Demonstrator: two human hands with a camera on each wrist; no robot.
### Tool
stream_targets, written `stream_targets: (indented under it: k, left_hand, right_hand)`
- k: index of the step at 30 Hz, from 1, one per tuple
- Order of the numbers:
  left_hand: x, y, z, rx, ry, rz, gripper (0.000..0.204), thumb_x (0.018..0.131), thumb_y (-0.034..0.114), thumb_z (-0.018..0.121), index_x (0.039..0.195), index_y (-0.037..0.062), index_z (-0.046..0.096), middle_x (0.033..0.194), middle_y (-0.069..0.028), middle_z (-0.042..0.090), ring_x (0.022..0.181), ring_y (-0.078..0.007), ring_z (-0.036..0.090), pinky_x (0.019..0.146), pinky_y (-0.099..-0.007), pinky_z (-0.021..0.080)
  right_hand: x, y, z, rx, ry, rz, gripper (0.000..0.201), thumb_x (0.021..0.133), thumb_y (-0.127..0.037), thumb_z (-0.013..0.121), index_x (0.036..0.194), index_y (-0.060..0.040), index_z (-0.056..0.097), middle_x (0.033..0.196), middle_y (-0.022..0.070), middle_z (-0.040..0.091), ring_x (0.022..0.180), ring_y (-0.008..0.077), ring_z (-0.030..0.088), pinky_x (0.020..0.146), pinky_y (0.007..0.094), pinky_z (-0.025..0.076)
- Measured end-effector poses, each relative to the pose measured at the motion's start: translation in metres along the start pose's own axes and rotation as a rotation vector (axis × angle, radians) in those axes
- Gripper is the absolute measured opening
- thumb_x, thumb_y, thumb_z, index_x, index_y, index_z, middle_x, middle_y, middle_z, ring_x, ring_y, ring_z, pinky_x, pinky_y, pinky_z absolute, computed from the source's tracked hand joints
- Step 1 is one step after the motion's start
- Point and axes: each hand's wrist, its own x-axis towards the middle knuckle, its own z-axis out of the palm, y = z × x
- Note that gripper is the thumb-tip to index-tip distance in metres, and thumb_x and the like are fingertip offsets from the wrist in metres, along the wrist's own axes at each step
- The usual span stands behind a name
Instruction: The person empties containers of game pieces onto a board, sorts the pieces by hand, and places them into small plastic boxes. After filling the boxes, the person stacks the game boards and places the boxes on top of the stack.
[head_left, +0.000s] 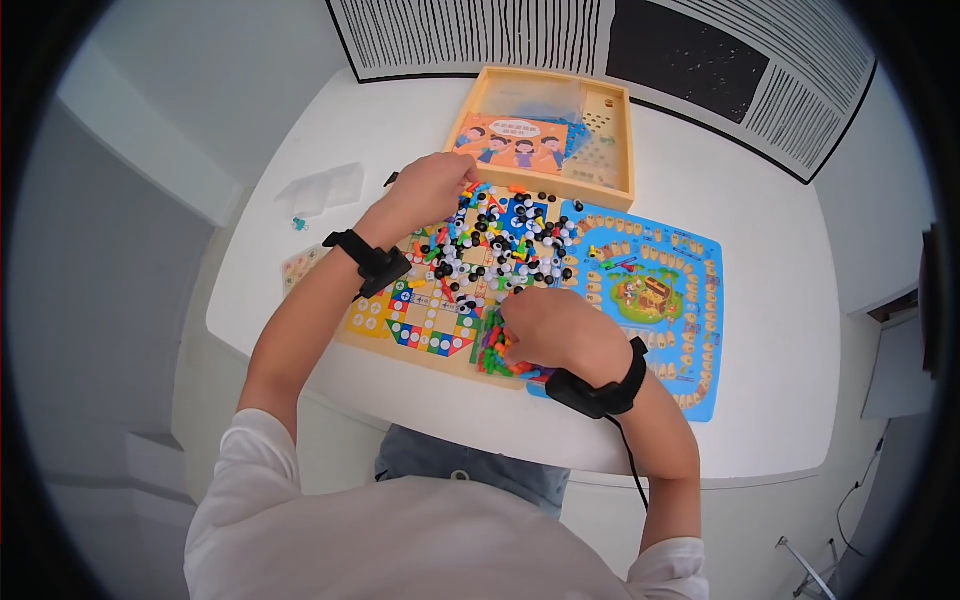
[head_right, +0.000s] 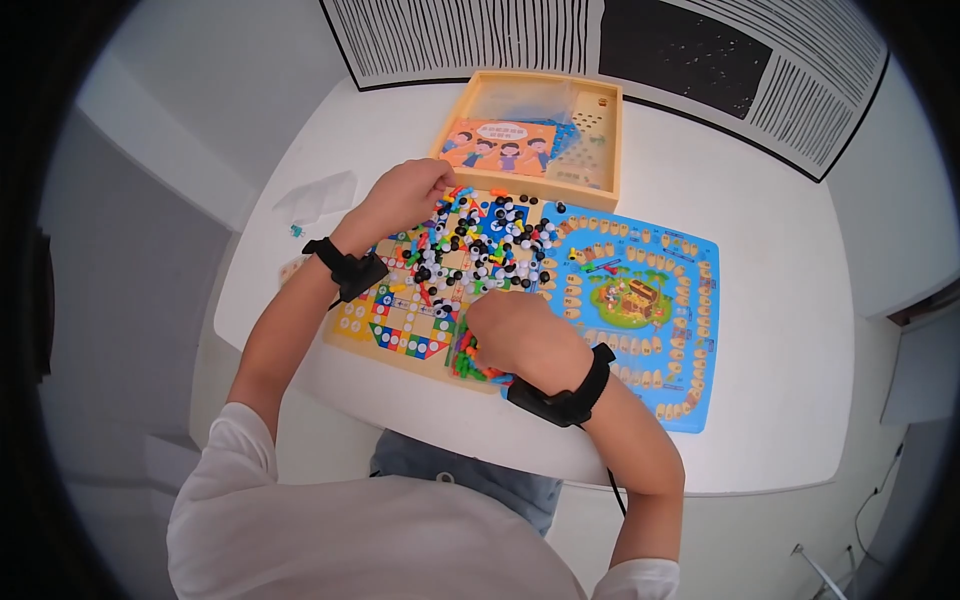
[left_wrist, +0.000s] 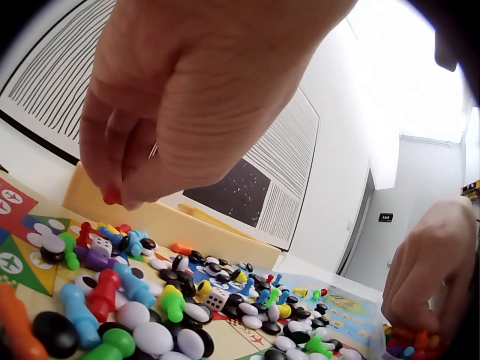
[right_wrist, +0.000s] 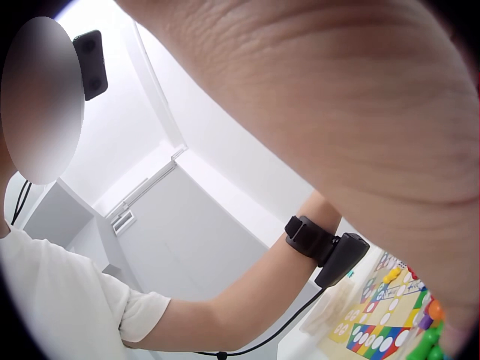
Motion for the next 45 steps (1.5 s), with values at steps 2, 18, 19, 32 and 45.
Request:
stream_targets:
  k: [2, 18, 19, 32, 45]
  left_hand:
    - [0.001, 0.005, 0.002, 0.057, 0.017, 0.047, 0.017, 0.090, 0.001, 0.064, 0.106, 0.0020, 0.070, 0.100, -0.0142, 0.074, 0.094, -0.0336, 0.072, 0.082, -0.0441, 0.057]
    - [0.012, -0.011, 0.019, 0.045, -0.021, 0.085, 0.024, 0.089, 0.000, 0.070, 0.112, -0.0006, 0.074, 0.105, -0.0189, 0.076, 0.102, -0.0366, 0.073, 0.090, -0.0445, 0.059]
    - [0.012, -0.011, 0.020, 0.067, -0.016, 0.097, 0.024, 0.089, 0.000, 0.071, 0.113, -0.0003, 0.074, 0.106, -0.0196, 0.075, 0.102, -0.0378, 0.072, 0.091, -0.0455, 0.058]
    - [0.018, -0.006, 0.015, 0.099, -0.107, 0.084, 0.024, 0.086, 0.001, 0.069, 0.109, 0.0005, 0.075, 0.102, -0.0198, 0.076, 0.097, -0.0382, 0.073, 0.087, -0.0452, 0.058]
    - [0.020, -0.004, -0.001, 0.044, -0.142, 0.089, 0.024, 0.079, 0.001, 0.071, 0.103, 0.0021, 0.077, 0.091, -0.0179, 0.076, 0.085, -0.0344, 0.073, 0.078, -0.0412, 0.059]
  right_hand:
    - [0.000, 0.000, 0.001, 0.012, 0.006, -0.002, 0.027, 0.080, -0.026, 0.081, 0.092, -0.0033, 0.073, 0.087, 0.0174, 0.074, 0.088, 0.0373, 0.074, 0.075, 0.0456, 0.058]
    - [-0.001, 0.002, 0.005, 0.056, 0.082, -0.036, 0.026, 0.071, -0.014, 0.083, 0.091, 0.0003, 0.076, 0.095, 0.0201, 0.074, 0.091, 0.0397, 0.076, 0.073, 0.0463, 0.061]
    - [-0.001, 0.002, 0.004, 0.055, 0.082, -0.037, 0.026, 0.071, -0.014, 0.083, 0.091, 0.0003, 0.076, 0.095, 0.0201, 0.074, 0.091, 0.0397, 0.076, 0.073, 0.0463, 0.061]
    - [0.001, 0.000, 0.005, 0.017, 0.066, -0.021, 0.025, 0.073, -0.014, 0.082, 0.093, -0.0005, 0.077, 0.094, 0.0187, 0.075, 0.091, 0.0386, 0.076, 0.073, 0.0458, 0.061]
    - [-0.002, 0.000, 0.005, 0.017, 0.088, -0.030, 0.023, 0.074, -0.015, 0.081, 0.092, -0.0017, 0.076, 0.092, 0.0179, 0.075, 0.090, 0.0373, 0.076, 0.073, 0.0456, 0.061]
